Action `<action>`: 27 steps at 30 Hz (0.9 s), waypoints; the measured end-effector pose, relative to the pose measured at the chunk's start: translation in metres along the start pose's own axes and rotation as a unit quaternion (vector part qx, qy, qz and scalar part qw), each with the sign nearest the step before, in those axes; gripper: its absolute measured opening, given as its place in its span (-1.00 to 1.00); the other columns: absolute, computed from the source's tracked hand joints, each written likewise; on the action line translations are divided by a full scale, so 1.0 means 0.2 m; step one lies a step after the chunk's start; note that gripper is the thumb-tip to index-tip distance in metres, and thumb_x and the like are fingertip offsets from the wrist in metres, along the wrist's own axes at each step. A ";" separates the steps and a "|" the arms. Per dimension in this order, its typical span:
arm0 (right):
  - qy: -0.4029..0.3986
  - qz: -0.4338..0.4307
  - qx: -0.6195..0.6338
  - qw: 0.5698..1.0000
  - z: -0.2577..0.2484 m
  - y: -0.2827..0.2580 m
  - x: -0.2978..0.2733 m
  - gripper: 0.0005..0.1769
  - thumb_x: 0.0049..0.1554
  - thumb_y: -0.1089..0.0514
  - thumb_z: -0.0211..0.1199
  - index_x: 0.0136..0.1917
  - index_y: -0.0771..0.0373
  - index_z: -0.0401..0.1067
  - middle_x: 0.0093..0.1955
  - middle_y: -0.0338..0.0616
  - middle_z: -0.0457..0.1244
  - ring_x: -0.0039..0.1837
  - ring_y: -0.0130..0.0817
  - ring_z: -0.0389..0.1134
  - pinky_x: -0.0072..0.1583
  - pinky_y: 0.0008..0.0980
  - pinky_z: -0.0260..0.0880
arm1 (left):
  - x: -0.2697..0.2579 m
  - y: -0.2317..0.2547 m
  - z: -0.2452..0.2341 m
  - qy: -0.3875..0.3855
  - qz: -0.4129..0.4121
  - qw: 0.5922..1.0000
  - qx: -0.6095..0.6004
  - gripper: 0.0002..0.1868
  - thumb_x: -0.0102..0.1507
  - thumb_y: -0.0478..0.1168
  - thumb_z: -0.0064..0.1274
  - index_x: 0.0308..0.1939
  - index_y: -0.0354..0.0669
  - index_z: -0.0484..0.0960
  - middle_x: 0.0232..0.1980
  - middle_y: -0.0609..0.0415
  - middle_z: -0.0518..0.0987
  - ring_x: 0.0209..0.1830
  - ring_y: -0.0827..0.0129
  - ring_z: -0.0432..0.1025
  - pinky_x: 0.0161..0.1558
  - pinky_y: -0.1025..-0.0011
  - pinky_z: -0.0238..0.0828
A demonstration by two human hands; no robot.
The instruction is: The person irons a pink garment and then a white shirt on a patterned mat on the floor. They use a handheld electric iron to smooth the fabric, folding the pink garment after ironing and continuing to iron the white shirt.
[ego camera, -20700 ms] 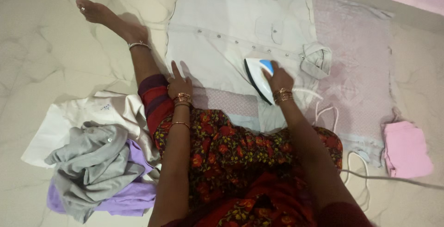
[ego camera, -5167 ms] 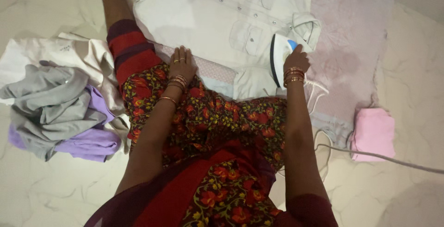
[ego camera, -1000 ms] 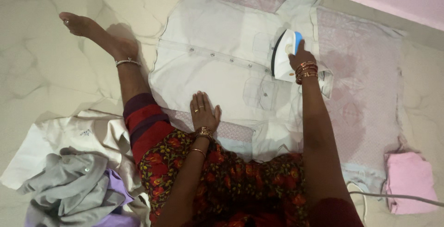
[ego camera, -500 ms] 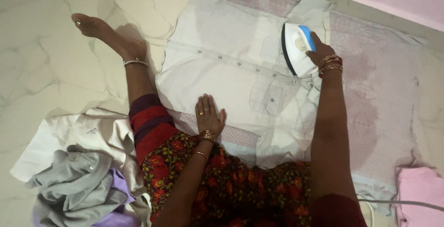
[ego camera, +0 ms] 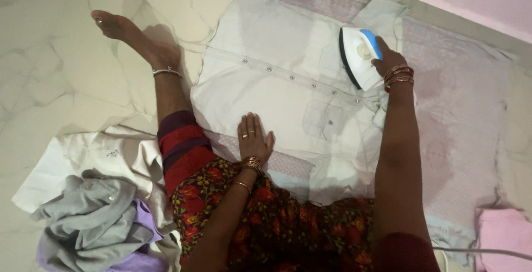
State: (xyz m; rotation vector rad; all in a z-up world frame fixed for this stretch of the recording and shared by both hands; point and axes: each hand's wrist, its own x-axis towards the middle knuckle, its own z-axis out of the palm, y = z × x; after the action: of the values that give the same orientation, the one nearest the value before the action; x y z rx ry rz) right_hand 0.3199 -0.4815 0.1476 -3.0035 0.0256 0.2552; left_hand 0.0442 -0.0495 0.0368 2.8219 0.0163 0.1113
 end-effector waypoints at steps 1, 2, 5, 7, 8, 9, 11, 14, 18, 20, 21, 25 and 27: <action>0.008 0.005 -0.015 1.000 0.00 -0.03 0.03 -0.05 0.18 0.07 0.33 0.70 -0.12 -0.05 0.18 0.32 0.33 0.20 0.29 0.36 0.20 0.12 0.37 | 0.00 0.00 0.00 -0.005 0.000 1.000 0.006 -0.15 0.40 0.19 -0.36 0.56 -0.39 -0.01 0.64 -0.30 -0.06 0.66 -0.05 -0.23 0.57 0.04 -0.36; 0.015 0.010 -0.029 0.999 0.00 -0.06 0.06 -0.05 0.17 0.09 0.33 0.70 -0.12 -0.05 0.18 0.30 0.33 0.20 0.27 0.36 0.19 0.12 0.38 | 0.00 0.00 -0.01 -0.005 -0.003 1.000 -0.002 -0.15 0.39 0.19 -0.36 0.57 -0.39 -0.01 0.64 -0.28 -0.06 0.66 -0.05 -0.23 0.57 0.04 -0.36; 0.030 0.040 -0.067 0.997 0.01 -0.15 0.08 -0.12 0.21 0.14 0.30 0.68 -0.11 -0.02 0.23 0.23 0.31 0.21 0.23 0.38 0.16 0.12 0.42 | -0.01 0.00 -0.01 -0.005 -0.005 1.000 -0.018 -0.15 0.40 0.18 -0.35 0.57 -0.38 -0.01 0.65 -0.26 -0.06 0.67 -0.05 -0.24 0.58 0.04 -0.36; 0.018 0.066 -0.085 0.994 0.01 -0.19 0.07 -0.13 0.22 0.14 0.29 0.68 -0.12 -0.03 0.25 0.18 0.29 0.21 0.21 0.39 0.15 0.11 0.43 | -0.01 0.00 -0.01 -0.004 0.001 1.000 -0.014 -0.16 0.41 0.18 -0.34 0.57 -0.39 0.00 0.65 -0.27 -0.06 0.66 -0.05 -0.24 0.58 0.04 -0.36; 0.006 0.078 -0.092 0.993 0.00 -0.21 0.07 -0.10 0.21 0.11 0.29 0.68 -0.14 -0.06 0.25 0.17 0.29 0.21 0.20 0.38 0.15 0.11 0.43 | 0.00 0.00 -0.01 -0.002 0.001 1.000 -0.012 -0.16 0.41 0.17 -0.35 0.57 -0.39 0.00 0.65 -0.27 -0.06 0.67 -0.05 -0.25 0.58 0.03 -0.36; -0.007 0.090 -0.099 0.991 -0.01 -0.23 0.06 -0.08 0.20 0.09 0.30 0.68 -0.16 -0.09 0.25 0.15 0.28 0.21 0.19 0.38 0.15 0.11 0.42 | -0.01 0.00 -0.01 0.000 0.001 1.000 -0.010 -0.16 0.41 0.17 -0.35 0.57 -0.39 0.00 0.65 -0.26 -0.06 0.67 -0.05 -0.25 0.58 0.03 -0.36; -0.015 0.055 -0.110 0.992 -0.05 -0.23 0.03 -0.06 0.18 0.06 0.31 0.68 -0.09 -0.11 0.21 0.19 0.29 0.20 0.19 0.37 0.14 0.09 0.42 | 0.00 0.00 -0.01 0.008 -0.001 1.000 -0.014 -0.16 0.41 0.17 -0.35 0.57 -0.39 0.00 0.65 -0.26 -0.06 0.67 -0.05 -0.25 0.59 0.03 -0.36; -0.042 0.042 -0.135 0.989 -0.12 -0.18 -0.06 -0.08 0.17 0.04 0.31 0.67 -0.07 -0.07 0.20 0.18 0.32 0.20 0.19 0.38 0.14 0.10 0.42 | 0.00 0.00 -0.01 0.015 -0.001 0.999 -0.028 -0.16 0.40 0.18 -0.35 0.57 -0.39 0.00 0.65 -0.26 -0.05 0.67 -0.05 -0.24 0.59 0.02 -0.36; -0.051 0.007 -0.166 0.985 -0.19 -0.16 -0.26 -0.12 0.17 0.01 0.31 0.65 -0.05 -0.01 0.17 0.13 0.37 0.20 0.17 0.40 0.15 0.10 0.43 | 0.00 0.00 0.00 -0.005 -0.005 1.000 -0.020 -0.16 0.39 0.17 -0.33 0.56 -0.38 0.00 0.64 -0.27 -0.05 0.66 -0.05 -0.23 0.57 0.02 -0.36; -0.064 0.007 -0.164 0.984 -0.19 -0.21 -0.34 -0.11 0.17 0.00 0.30 0.66 -0.10 -0.03 0.17 0.10 0.36 0.18 0.15 0.42 0.14 0.12 0.43 | 0.01 0.00 0.00 -0.007 -0.004 1.000 -0.015 -0.16 0.39 0.17 -0.34 0.57 -0.38 0.00 0.64 -0.28 -0.05 0.66 -0.05 -0.23 0.58 0.02 -0.36; -0.071 0.007 -0.163 0.984 -0.18 -0.24 -0.38 -0.10 0.16 -0.01 0.30 0.66 -0.12 -0.05 0.17 0.09 0.36 0.17 0.14 0.42 0.13 0.13 0.43 | 0.00 0.00 0.00 -0.002 -0.002 1.000 -0.016 -0.16 0.39 0.18 -0.34 0.57 -0.38 0.00 0.64 -0.28 -0.05 0.67 -0.04 -0.23 0.58 0.02 -0.35; -0.047 -0.030 -0.131 0.990 -0.09 -0.44 -0.45 -0.04 0.14 -0.01 0.31 0.67 -0.09 -0.10 0.14 0.10 0.35 0.13 0.12 0.42 0.09 0.10 0.44 | 0.00 0.00 0.00 0.015 -0.004 1.000 -0.026 -0.16 0.39 0.18 -0.35 0.57 -0.38 0.00 0.65 -0.27 -0.05 0.67 -0.03 -0.22 0.59 0.03 -0.34; -0.088 0.012 -0.129 0.988 0.00 -0.58 -0.41 -0.06 0.17 -0.01 0.28 0.68 -0.11 -0.12 0.14 0.07 0.35 0.13 0.09 0.43 0.07 0.09 0.46 | 0.01 -0.01 0.00 -0.002 -0.002 1.000 -0.023 -0.16 0.39 0.18 -0.35 0.57 -0.38 0.00 0.64 -0.27 -0.05 0.66 -0.05 -0.22 0.57 0.02 -0.34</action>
State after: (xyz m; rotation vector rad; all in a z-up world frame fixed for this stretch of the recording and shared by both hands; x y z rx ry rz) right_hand 0.2422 -0.3670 0.1768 -3.2232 0.0139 0.5657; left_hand 0.0452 -0.0483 0.0369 2.7765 0.0171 0.1045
